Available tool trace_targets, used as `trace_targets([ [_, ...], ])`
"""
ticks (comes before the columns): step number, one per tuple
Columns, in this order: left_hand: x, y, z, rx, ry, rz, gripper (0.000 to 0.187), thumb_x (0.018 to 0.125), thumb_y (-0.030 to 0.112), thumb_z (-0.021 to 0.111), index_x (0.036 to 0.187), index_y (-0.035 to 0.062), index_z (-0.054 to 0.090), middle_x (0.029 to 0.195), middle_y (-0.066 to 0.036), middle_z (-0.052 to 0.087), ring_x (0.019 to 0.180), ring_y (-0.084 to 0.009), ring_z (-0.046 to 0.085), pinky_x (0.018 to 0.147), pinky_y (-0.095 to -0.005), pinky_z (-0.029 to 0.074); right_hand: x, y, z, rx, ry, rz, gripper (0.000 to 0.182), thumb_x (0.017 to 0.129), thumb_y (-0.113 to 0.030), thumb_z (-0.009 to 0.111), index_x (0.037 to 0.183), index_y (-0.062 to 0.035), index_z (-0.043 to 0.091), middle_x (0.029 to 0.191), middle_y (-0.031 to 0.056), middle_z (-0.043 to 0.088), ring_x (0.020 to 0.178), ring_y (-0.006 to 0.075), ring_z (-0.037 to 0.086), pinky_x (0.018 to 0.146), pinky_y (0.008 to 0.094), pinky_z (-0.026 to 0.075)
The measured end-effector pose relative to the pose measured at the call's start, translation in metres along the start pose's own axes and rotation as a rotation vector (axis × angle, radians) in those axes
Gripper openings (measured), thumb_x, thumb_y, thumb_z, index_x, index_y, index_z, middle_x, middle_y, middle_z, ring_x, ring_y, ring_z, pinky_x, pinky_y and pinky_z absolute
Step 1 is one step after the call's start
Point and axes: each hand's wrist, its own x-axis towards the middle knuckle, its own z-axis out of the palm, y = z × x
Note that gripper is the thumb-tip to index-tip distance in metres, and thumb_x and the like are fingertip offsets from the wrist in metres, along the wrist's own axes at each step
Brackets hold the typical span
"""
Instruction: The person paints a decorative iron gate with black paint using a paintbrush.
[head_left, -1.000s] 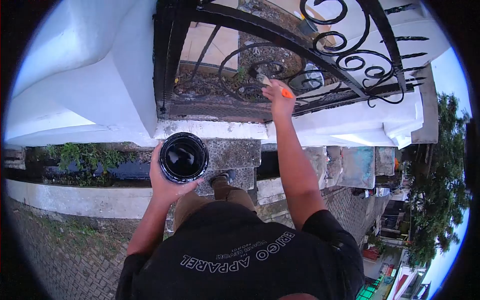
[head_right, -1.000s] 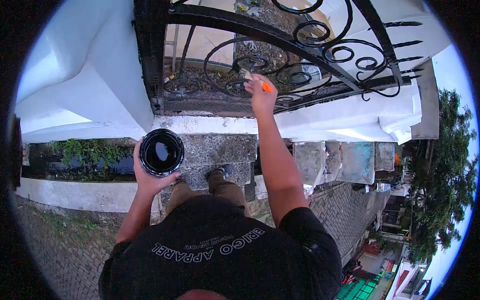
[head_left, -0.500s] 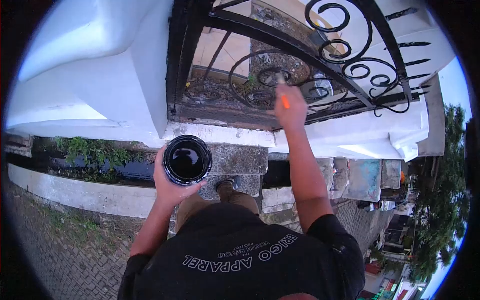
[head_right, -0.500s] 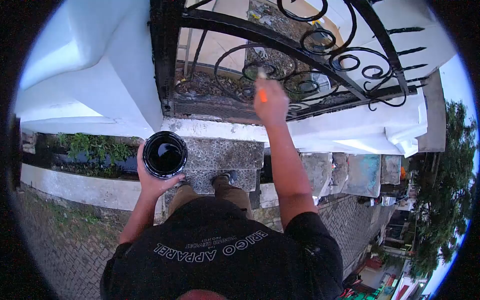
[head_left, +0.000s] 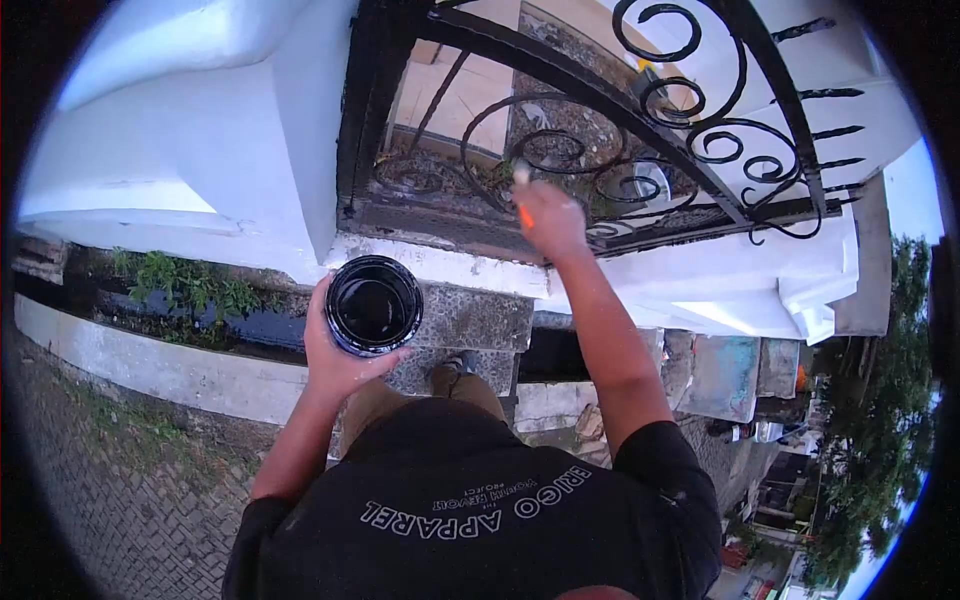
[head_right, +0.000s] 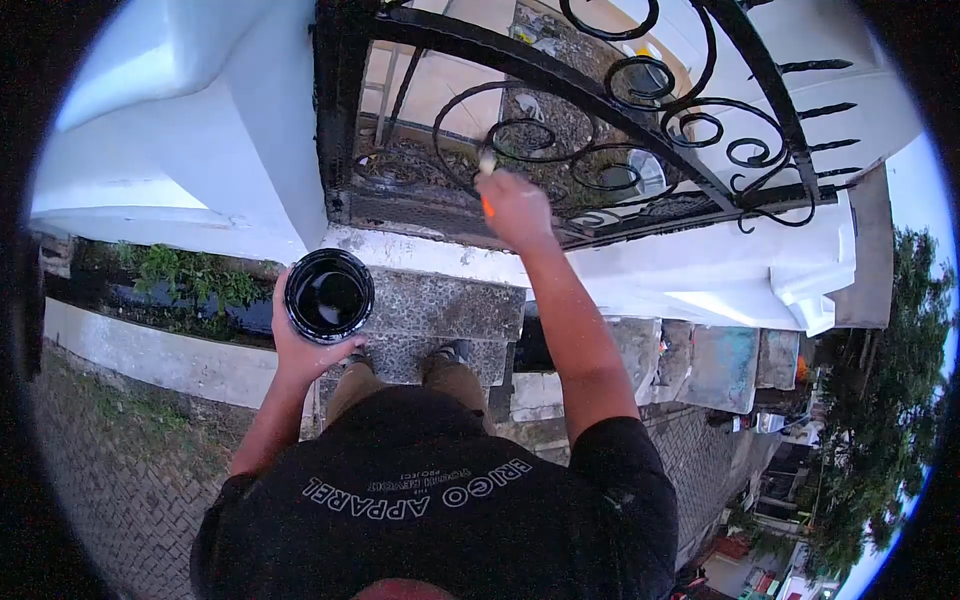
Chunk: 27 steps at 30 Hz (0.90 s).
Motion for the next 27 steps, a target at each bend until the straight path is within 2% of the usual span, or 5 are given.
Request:
trace_targets([
  [8,-0.017,0.011,0.017,0.099,0.067,0.079,0.119,0.053,0.027,0.095,0.143,-0.0018,0.022,0.133,-0.019,0.048,0.124,-0.0275,0.051,0.105,-0.0419,0.041,-0.003,0.02,-0.026,0.202,0.435,0.353,0.014,0.083,-0.01,0.065,0.096,-0.0114,0.069,0.081,0.0115,0.059,0.071,0.0319,0.062,0.062,0.0415,0.05],
  [10,-0.023,0.02,0.033,0.053,0.133,0.081,0.116,0.052,0.027,0.094,0.141,-0.0032,0.026,0.132,-0.019,0.05,0.122,-0.0265,0.052,0.104,-0.0404,0.042,-0.026,0.029,-0.014,0.186,0.161,0.176,0.014,0.083,-0.01,0.067,0.098,-0.0113,0.069,0.081,0.0117,0.06,0.071,0.032,0.062,0.062,0.0422,0.05],
  [16,-0.032,0.038,0.079,0.139,0.188,0.114,0.117,0.05,0.02,0.095,0.141,-0.0037,0.025,0.131,-0.018,0.051,0.121,-0.0261,0.053,0.105,-0.0391,0.041,-0.024,0.033,-0.024,0.292,0.359,0.362,0.013,0.086,-0.016,0.066,0.099,-0.0132,0.069,0.084,0.0073,0.062,0.074,0.0299,0.064,0.064,0.0399,0.051],
  [18,-0.033,0.042,0.097,0.086,0.23,0.127,0.12,0.049,0.019,0.095,0.143,-0.0026,0.022,0.133,-0.019,0.049,0.122,-0.0269,0.052,0.106,-0.0403,0.04,-0.032,0.028,-0.021,0.494,0.138,0.049,0.016,0.085,-0.018,0.066,0.101,-0.0152,0.069,0.088,0.0059,0.062,0.075,0.029,0.064,0.064,0.0402,0.052],
  [27,-0.031,0.047,0.152,0.083,0.204,0.092,0.124,0.049,0.026,0.095,0.144,0.0022,0.019,0.134,-0.016,0.044,0.123,-0.0279,0.049,0.107,-0.0415,0.039,-0.219,0.077,-0.017,0.632,0.049,0.618,0.024,0.086,-0.024,0.066,0.102,-0.0069,0.07,0.101,0.0145,0.067,0.088,0.0355,0.065,0.076,0.0409,0.053],
])
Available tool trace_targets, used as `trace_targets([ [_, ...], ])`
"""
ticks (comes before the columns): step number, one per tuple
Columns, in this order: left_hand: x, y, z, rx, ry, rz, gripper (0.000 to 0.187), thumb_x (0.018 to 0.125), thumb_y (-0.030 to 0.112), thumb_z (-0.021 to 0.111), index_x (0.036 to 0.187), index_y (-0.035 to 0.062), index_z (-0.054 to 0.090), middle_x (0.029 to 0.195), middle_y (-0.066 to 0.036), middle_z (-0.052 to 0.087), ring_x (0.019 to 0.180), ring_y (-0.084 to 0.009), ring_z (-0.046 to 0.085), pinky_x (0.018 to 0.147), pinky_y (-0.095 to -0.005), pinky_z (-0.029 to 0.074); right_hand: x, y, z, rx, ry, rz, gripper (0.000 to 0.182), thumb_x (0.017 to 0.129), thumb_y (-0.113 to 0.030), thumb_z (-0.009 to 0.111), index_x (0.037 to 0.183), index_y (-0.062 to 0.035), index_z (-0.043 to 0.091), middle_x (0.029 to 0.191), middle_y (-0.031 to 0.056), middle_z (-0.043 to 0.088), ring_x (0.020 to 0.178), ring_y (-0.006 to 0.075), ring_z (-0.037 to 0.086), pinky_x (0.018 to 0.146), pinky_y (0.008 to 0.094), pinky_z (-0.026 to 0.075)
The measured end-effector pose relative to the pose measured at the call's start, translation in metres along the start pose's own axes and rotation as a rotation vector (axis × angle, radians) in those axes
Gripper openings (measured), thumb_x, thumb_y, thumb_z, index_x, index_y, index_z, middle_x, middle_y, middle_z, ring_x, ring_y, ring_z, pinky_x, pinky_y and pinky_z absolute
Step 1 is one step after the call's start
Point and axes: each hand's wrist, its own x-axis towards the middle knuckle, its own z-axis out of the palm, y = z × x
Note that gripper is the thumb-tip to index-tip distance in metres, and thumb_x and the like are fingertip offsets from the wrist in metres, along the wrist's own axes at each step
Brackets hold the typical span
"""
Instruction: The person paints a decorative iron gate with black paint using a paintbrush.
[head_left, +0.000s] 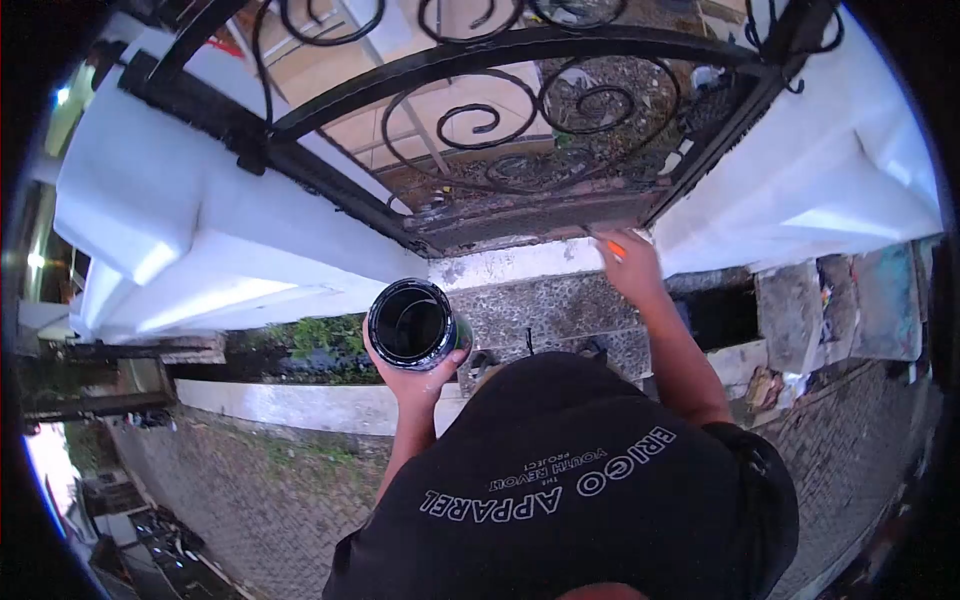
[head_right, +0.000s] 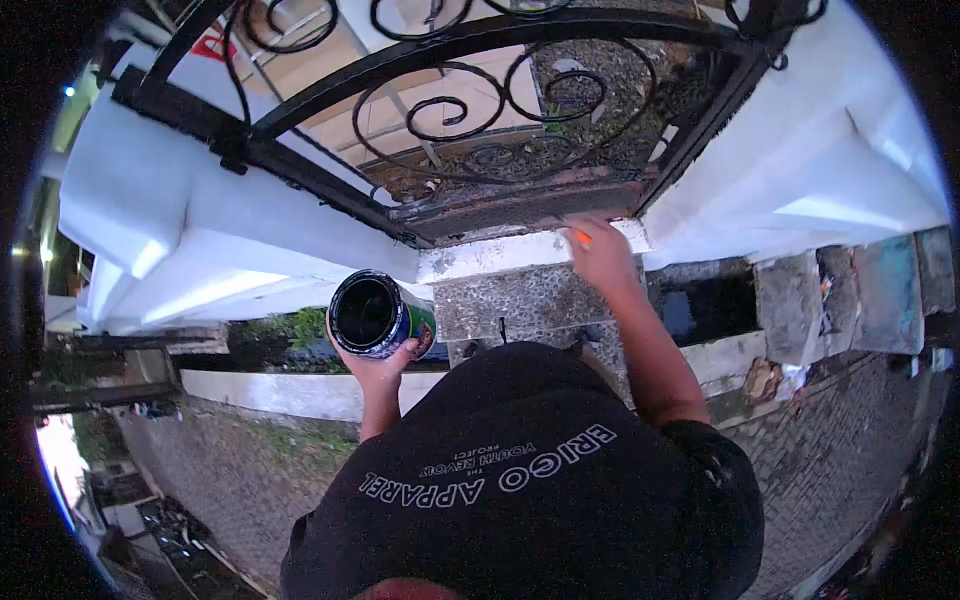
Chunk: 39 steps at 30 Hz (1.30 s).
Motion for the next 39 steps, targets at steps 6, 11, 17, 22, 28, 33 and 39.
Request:
trace_targets([
  [6,0.023,0.003,0.039,-0.195,-0.154,-0.105,0.108,0.053,0.031,0.093,0.138,-0.0024,0.034,0.127,-0.016,0.054,0.117,-0.0262,0.055,0.103,-0.0405,0.043,-0.08,0.023,-0.084,-0.019,0.041,0.471,0.026,0.087,-0.026,0.068,0.096,-0.0015,0.071,0.087,0.0191,0.069,0.08,0.0337,0.068,0.072,0.0378,0.053],
  [11,0.048,0.003,0.07,-0.276,-0.346,-0.011,0.108,0.053,0.025,0.093,0.139,-0.0019,0.033,0.128,-0.018,0.053,0.119,-0.0275,0.054,0.103,-0.0416,0.043,-0.058,-0.022,-0.117,-0.023,0.213,0.359,0.026,0.089,-0.023,0.068,0.098,0.0003,0.07,0.085,0.0166,0.069,0.076,0.0202,0.068,0.068,0.0315,0.051],
  [17,0.069,-0.001,0.086,-0.003,-0.564,0.508,0.123,0.053,0.029,0.095,0.145,0.0046,0.017,0.136,-0.019,0.043,0.127,-0.0328,0.048,0.106,-0.0446,0.04,-0.02,-0.098,-0.142,0.216,0.368,0.101,0.014,0.089,-0.007,0.065,0.099,0.0026,0.067,0.085,0.0118,0.068,0.076,0.0139,0.066,0.068,0.0258,0.051],
  [22,0.082,0.014,0.086,0.119,-0.564,0.772,0.108,0.053,0.041,0.092,0.138,0.008,0.035,0.127,-0.022,0.052,0.118,-0.0396,0.053,0.1,-0.0494,0.04,-0.008,-0.186,-0.16,0.676,0.489,-0.098,0.006,0.089,-0.001,0.06,0.094,0.0015,0.063,0.08,0.0093,0.066,0.069,0.0123,0.063,0.062,0.0227,0.049],
  [28,0.085,0.032,0.081,0.231,-0.544,0.938,0.094,0.057,0.038,0.089,0.132,0.0084,0.04,0.125,-0.021,0.054,0.11,-0.0383,0.056,0.093,-0.0527,0.042,0.005,-0.209,-0.132,0.406,0.152,-0.209,0.009,0.082,0.002,0.068,0.088,-0.0005,0.062,0.078,0.0083,0.065,0.063,0.0086,0.06,0.055,0.0222,0.045],
  [33,0.085,0.028,0.075,0.28,-0.507,0.968,0.087,0.059,0.038,0.085,0.129,0.0071,0.044,0.126,-0.019,0.054,0.11,-0.0377,0.057,0.094,-0.0517,0.042,0.014,-0.212,-0.108,0.383,0.114,-0.161,0.007,0.084,-0.003,0.069,0.086,-0.0013,0.062,0.074,0.0056,0.065,0.063,0.0087,0.06,0.055,0.0235,0.046],
  [39,0.078,0.023,0.071,0.338,-0.5,0.963,0.089,0.058,0.039,0.084,0.13,0.0054,0.044,0.129,-0.018,0.053,0.114,-0.0374,0.056,0.095,-0.0518,0.041,0.017,-0.2,-0.084,0.424,0.085,-0.063,0.007,0.086,-0.006,0.068,0.084,-0.0012,0.063,0.07,0.0031,0.063,0.064,0.0077,0.059,0.055,0.0235,0.046],
])
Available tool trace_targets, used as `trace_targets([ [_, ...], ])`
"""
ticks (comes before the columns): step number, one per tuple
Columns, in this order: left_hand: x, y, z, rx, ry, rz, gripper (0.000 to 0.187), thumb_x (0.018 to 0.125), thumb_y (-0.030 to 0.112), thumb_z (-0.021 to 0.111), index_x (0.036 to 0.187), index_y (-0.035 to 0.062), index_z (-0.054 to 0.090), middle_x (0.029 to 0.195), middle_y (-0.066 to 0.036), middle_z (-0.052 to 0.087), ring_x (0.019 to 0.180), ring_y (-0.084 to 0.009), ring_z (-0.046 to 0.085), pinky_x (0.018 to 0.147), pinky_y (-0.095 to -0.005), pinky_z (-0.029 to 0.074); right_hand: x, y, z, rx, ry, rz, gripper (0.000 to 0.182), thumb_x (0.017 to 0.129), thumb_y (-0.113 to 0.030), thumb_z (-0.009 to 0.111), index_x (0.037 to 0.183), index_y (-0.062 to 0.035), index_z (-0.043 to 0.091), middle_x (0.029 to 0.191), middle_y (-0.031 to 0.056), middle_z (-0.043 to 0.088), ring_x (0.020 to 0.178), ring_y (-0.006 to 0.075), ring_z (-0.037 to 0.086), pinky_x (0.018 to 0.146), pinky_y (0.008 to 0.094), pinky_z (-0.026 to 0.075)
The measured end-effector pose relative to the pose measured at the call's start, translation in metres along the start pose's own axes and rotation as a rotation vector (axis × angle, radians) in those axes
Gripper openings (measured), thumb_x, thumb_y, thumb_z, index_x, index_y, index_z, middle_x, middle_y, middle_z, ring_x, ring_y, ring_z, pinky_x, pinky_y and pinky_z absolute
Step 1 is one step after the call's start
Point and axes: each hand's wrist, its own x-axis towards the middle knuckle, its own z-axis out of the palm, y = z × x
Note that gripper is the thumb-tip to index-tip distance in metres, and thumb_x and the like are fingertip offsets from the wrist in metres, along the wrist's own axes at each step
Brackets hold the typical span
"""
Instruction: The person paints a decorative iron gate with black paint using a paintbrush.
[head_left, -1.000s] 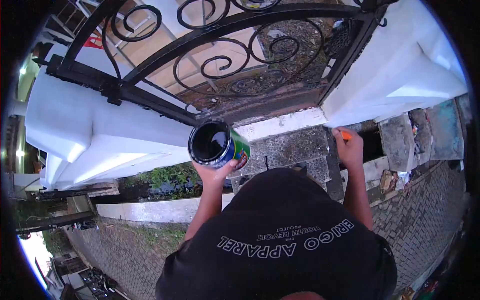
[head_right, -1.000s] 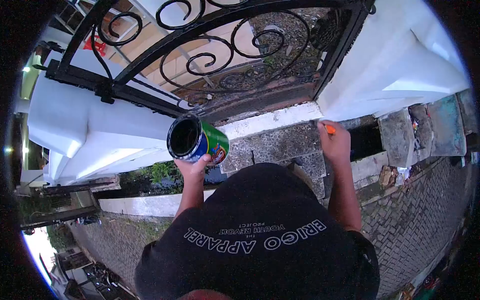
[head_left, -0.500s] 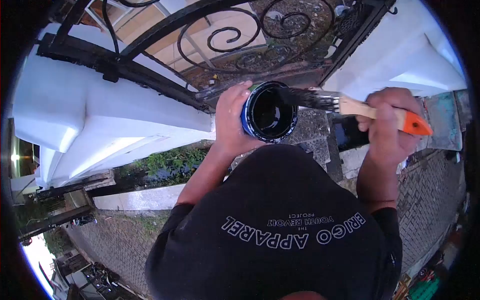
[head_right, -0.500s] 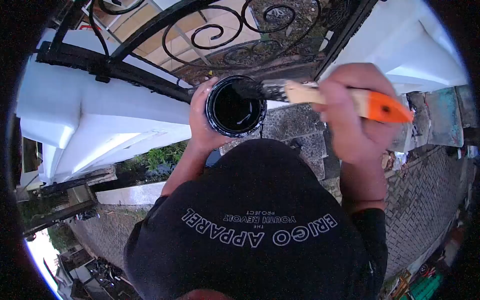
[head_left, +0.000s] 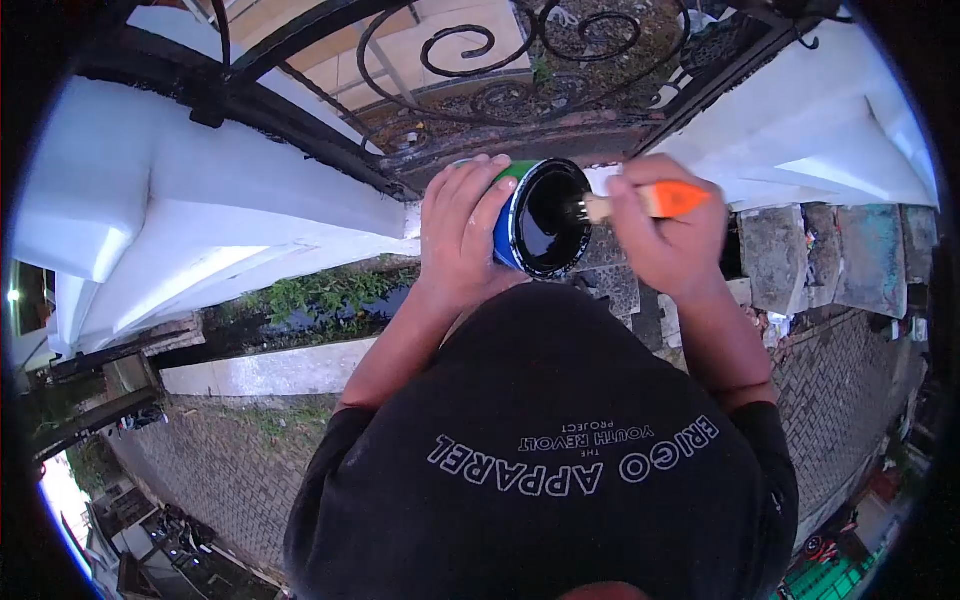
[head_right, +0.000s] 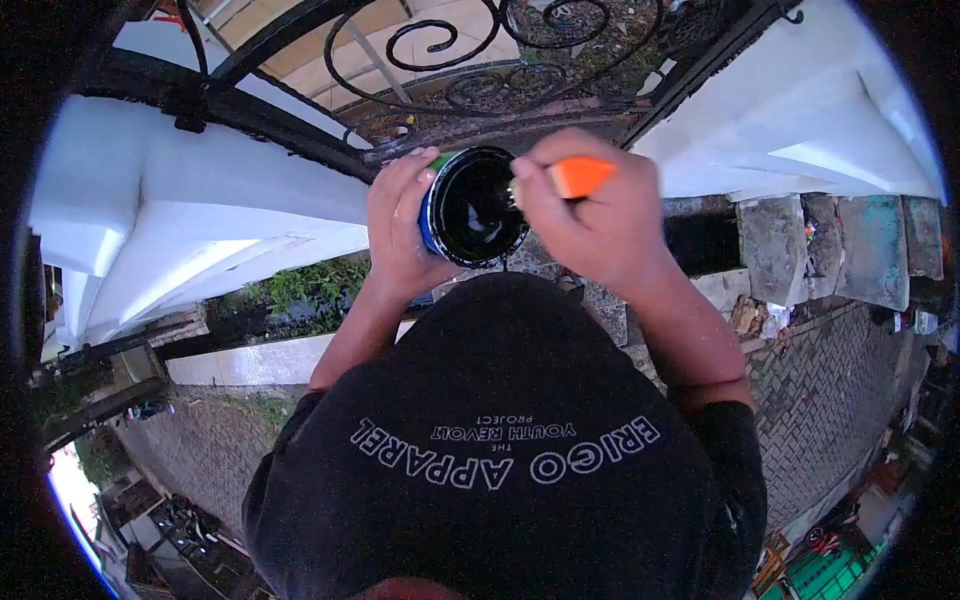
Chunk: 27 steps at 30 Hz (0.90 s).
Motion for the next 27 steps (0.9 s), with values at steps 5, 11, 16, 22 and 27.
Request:
trace_targets([
  [5,-0.004,0.01,0.0,-0.041,-0.05,-0.228,0.101,0.048,0.028,0.089,0.133,0.0059,0.041,0.131,-0.019,0.052,0.116,-0.0377,0.054,0.097,-0.0492,0.04,-0.001,0.009,-0.028,0.297,0.226,0.22,0.005,0.09,-0.005,0.064,0.089,-0.0021,0.06,0.07,0.0015,0.058,0.056,0.0055,0.053,0.05,0.0204,0.041],
  [11,0.001,0.018,0.019,-0.055,-0.049,-0.351,0.108,0.047,0.026,0.09,0.137,0.0053,0.035,0.131,-0.019,0.052,0.119,-0.0382,0.052,0.099,-0.0465,0.041,-0.012,0.034,-0.051,0.343,0.042,0.268,0.004,0.087,-0.004,0.065,0.088,-0.0008,0.062,0.069,0.0036,0.059,0.06,0.0105,0.058,0.054,0.0232,0.044],
  [16,0.005,0.029,0.04,-0.035,-0.026,-0.486,0.109,0.045,0.025,0.091,0.137,0.0053,0.035,0.13,-0.019,0.052,0.118,-0.0393,0.052,0.1,-0.0473,0.041,0.002,0.038,-0.095,0.106,-0.372,-0.063,0.011,0.074,-0.003,0.072,0.085,-0.0011,0.071,0.075,0.008,0.062,0.07,0.0182,0.063,0.064,0.0292,0.048],
  [22,0.008,0.046,0.062,0.027,-0.007,-0.518,0.108,0.049,0.027,0.091,0.137,0.0037,0.035,0.13,-0.02,0.051,0.12,-0.0368,0.052,0.103,-0.0458,0.04,0.008,0.039,-0.134,-0.084,-0.587,-0.08,0.024,0.067,0.001,0.068,0.089,-0.0061,0.074,0.081,0.0087,0.064,0.069,0.0176,0.063,0.062,0.0281,0.048],
  [27,0.001,0.056,0.084,-0.076,0.076,-0.621,0.108,0.052,0.028,0.092,0.139,0.0024,0.033,0.133,-0.019,0.049,0.123,-0.0312,0.051,0.106,-0.0427,0.038,0.013,0.056,-0.162,-0.034,-0.547,-0.108,0.021,0.066,0.002,0.067,0.085,-0.0044,0.074,0.083,0.0099,0.065,0.07,0.0175,0.064,0.062,0.0279,0.048],
])
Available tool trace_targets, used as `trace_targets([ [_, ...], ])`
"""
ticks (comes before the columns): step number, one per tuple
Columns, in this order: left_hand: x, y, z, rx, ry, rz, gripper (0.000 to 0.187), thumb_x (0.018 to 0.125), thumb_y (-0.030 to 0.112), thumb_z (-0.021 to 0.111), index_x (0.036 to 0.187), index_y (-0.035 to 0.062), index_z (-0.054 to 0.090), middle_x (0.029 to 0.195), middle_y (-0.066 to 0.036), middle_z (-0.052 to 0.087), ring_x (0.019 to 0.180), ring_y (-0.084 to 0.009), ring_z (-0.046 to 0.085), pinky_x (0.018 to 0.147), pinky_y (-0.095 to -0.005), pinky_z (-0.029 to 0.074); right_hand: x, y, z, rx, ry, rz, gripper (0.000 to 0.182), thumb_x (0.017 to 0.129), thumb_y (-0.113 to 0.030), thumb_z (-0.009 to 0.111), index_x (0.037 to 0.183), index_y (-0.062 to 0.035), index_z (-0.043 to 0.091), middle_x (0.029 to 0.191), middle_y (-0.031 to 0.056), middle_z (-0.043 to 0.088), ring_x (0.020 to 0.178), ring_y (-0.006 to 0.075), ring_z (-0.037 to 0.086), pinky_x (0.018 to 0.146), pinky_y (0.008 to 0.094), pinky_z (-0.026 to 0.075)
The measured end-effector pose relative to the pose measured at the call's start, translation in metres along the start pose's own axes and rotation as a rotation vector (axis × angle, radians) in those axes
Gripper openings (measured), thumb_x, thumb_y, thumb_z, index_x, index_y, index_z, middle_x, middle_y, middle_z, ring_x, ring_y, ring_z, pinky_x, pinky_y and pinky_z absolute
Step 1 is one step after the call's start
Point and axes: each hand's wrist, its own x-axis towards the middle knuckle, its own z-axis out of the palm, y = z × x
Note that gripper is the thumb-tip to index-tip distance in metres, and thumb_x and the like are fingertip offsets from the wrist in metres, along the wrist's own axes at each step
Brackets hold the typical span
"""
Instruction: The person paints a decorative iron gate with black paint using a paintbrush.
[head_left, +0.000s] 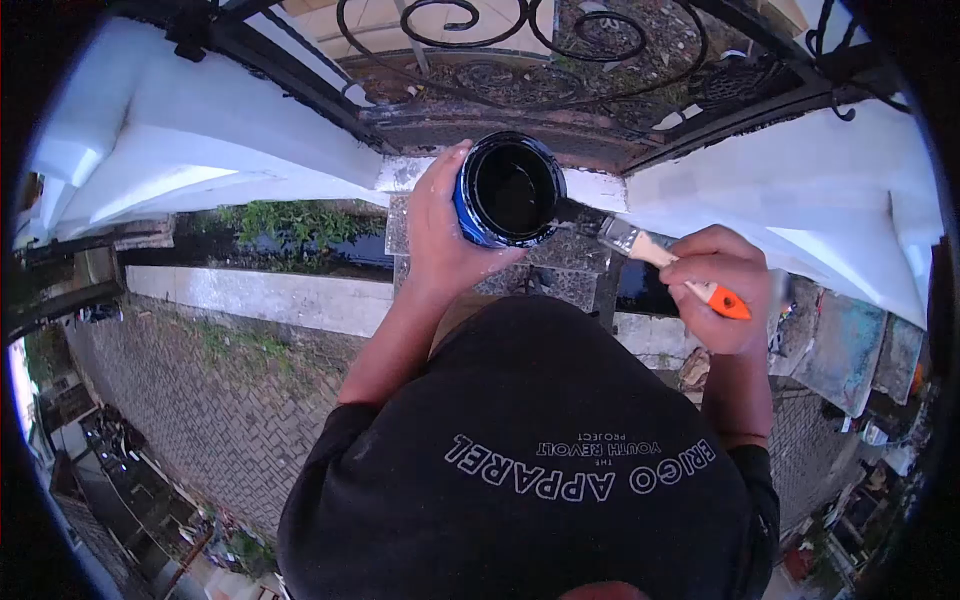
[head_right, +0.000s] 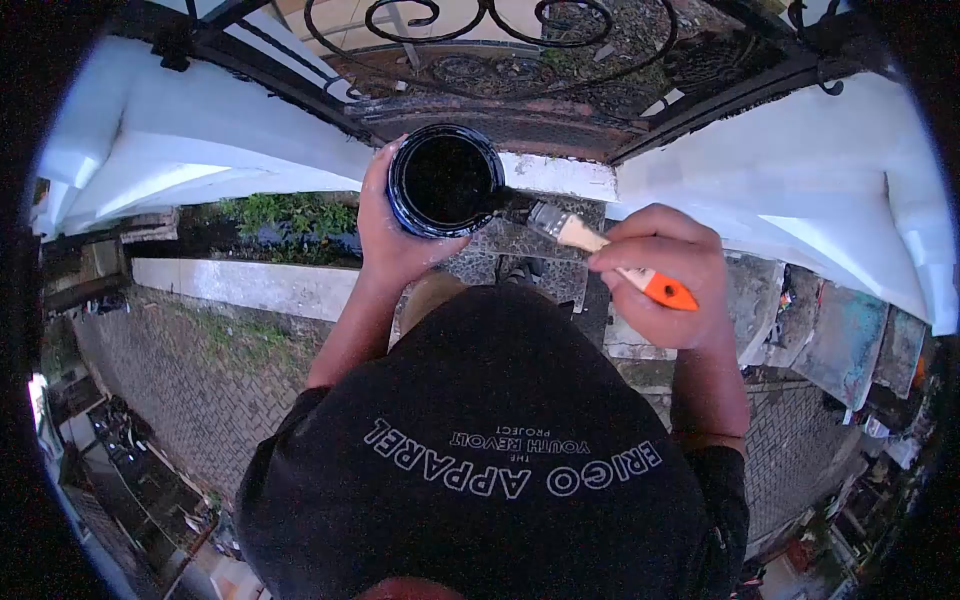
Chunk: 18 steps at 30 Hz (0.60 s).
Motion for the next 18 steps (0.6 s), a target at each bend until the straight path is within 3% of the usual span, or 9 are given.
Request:
trace_targets([
  [1,-0.001,0.004,0.002,0.034,0.021,-0.004,0.108,0.049,0.027,0.092,0.137,0.0028,0.034,0.131,-0.02,0.051,0.121,-0.0363,0.052,0.104,-0.0458,0.039,-0.002,0.006,-0.002,0.034,0.062,-0.008,0.02,0.065,0.002,0.067,0.084,-0.0034,0.073,0.083,0.0104,0.065,0.07,0.0175,0.064,0.061,0.0281,0.048],
  [2,-0.002,0.006,0.004,0.068,0.04,-0.007,0.109,0.045,0.025,0.091,0.136,0.0032,0.036,0.129,-0.021,0.053,0.118,-0.0414,0.052,0.102,-0.0488,0.039,-0.001,0.016,-0.003,0.071,0.084,-0.092,0.014,0.074,0.001,0.064,0.088,0.001,0.069,0.082,0.0126,0.065,0.069,0.019,0.066,0.061,0.0295,0.052],
  [3,-0.003,0.007,0.006,0.074,0.045,-0.01,0.109,0.045,0.025,0.091,0.136,0.0032,0.036,0.129,-0.021,0.053,0.118,-0.0414,0.052,0.102,-0.0488,0.039,-0.002,0.021,0.004,0.075,0.079,-0.097,0.014,0.074,0.001,0.064,0.088,0.001,0.069,0.082,0.0126,0.065,0.069,0.019,0.066,0.061,0.0295,0.052],
  [5,-0.005,0.008,0.01,0.08,0.068,0.019,0.111,0.044,0.027,0.092,0.137,0.0028,0.036,0.131,-0.022,0.052,0.119,-0.0412,0.052,0.102,-0.0484,0.039,-0.006,0.03,0.025,0.604,0.477,0.231,0.012,0.087,-0.001,0.058,0.096,0.0038,0.062,0.082,0.0145,0.065,0.066,0.0214,0.068,0.06,0.0317,0.057],
  [6,-0.006,0.008,0.01,0.085,0.068,0.019,0.111,0.044,0.027,0.092,0.137,0.0028,0.036,0.131,-0.022,0.052,0.119,-0.0412,0.052,0.102,-0.0484,0.039,-0.005,0.038,0.029,0.726,0.458,0.287,0.013,0.095,-0.005,0.051,0.102,0.0046,0.057,0.078,0.0144,0.065,0.064,0.0228,0.068,0.059,0.034,0.059],
  [9,-0.008,0.009,0.008,0.115,0.044,0.029,0.112,0.044,0.029,0.092,0.137,0.0028,0.035,0.131,-0.021,0.052,0.119,-0.0405,0.052,0.101,-0.0483,0.04,0.003,0.042,0.05,0.865,0.49,0.475,0.011,0.096,-0.006,0.051,0.102,0.0017,0.055,0.072,0.0134,0.063,0.06,0.023,0.065,0.058,0.0331,0.055],
  [11,-0.009,0.007,0.004,0.163,0.068,0.054,0.111,0.049,0.032,0.093,0.139,0.0046,0.034,0.134,-0.018,0.05,0.124,-0.0331,0.051,0.106,-0.0433,0.038,0.006,0.044,0.058,0.821,0.5,0.512,0.01,0.095,-0.007,0.052,0.1,0.0014,0.056,0.069,0.0123,0.063,0.055,0.0219,0.064,0.053,0.0318,0.054],
  [15,-0.009,-0.007,-0.014,0.228,0.067,0.158,0.109,0.049,0.032,0.093,0.138,0.0047,0.036,0.133,-0.018,0.051,0.123,-0.0342,0.052,0.106,-0.0441,0.039,0.01,0.04,0.066,0.749,0.538,0.59,0.009,0.094,-0.006,0.053,0.097,0.0007,0.056,0.066,0.0116,0.063,0.051,0.0201,0.062,0.046,0.0315,0.052],
  [18,-0.005,-0.023,-0.032,0.238,0.044,0.104,0.11,0.049,0.033,0.093,0.138,0.0042,0.035,0.132,-0.019,0.052,0.123,-0.0354,0.052,0.106,-0.0451,0.039,0.016,0.038,0.073,0.631,0.544,0.584,0.007,0.094,-0.006,0.052,0.096,0.0,0.056,0.066,0.0108,0.062,0.052,0.0197,0.061,0.048,0.0313,0.053],
])
